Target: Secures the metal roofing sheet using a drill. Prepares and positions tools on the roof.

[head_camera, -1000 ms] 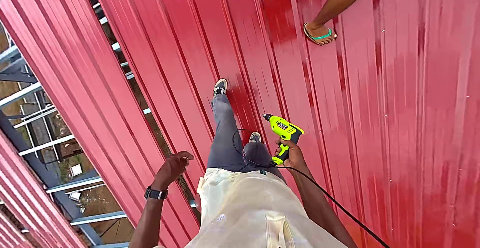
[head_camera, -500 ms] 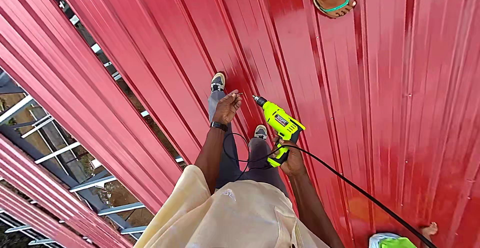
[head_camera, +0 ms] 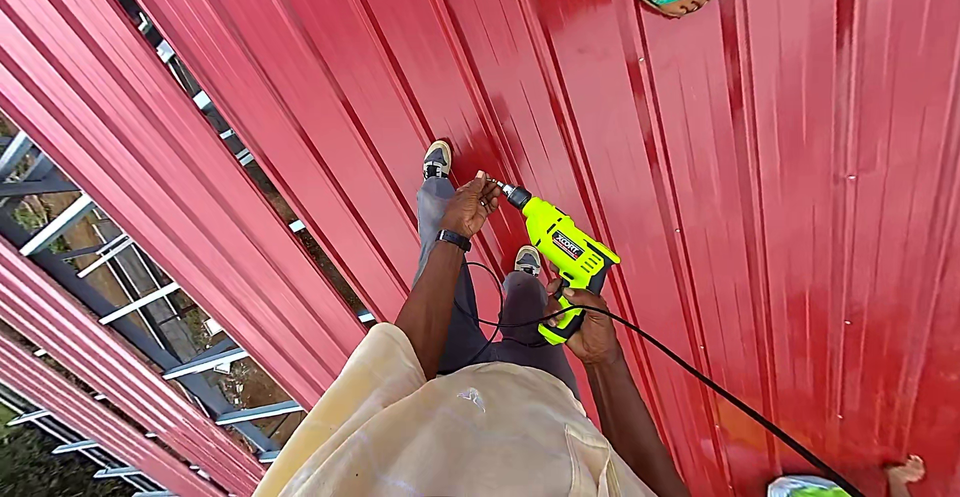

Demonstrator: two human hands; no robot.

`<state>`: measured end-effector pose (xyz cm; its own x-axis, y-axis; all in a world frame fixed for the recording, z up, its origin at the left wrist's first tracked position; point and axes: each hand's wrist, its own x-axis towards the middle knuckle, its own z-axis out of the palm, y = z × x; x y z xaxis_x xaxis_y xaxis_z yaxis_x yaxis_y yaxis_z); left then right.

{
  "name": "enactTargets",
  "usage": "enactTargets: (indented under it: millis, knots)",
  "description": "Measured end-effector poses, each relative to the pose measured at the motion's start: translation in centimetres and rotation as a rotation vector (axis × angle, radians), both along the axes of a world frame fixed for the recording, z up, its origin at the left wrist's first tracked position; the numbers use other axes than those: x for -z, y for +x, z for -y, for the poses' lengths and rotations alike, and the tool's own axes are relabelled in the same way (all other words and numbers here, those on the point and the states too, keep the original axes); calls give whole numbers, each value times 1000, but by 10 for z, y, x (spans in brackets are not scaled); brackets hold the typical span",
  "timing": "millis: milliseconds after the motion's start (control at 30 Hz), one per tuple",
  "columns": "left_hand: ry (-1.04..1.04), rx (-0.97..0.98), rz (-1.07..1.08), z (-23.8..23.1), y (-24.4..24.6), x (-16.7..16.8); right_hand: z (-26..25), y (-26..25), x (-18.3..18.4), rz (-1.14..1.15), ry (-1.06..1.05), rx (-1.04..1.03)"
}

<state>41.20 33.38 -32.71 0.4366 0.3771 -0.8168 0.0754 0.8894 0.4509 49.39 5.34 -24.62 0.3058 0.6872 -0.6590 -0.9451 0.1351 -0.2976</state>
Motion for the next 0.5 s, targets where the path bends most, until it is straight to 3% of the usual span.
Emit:
enactTargets:
  millis: [267,500]
  knots:
    - [-28,8,-44,-19,9,21,0,-6,8,-34,45,-19]
    - [-10,242,-92,-55,9,42,-14,-6,24,127,-103,-67]
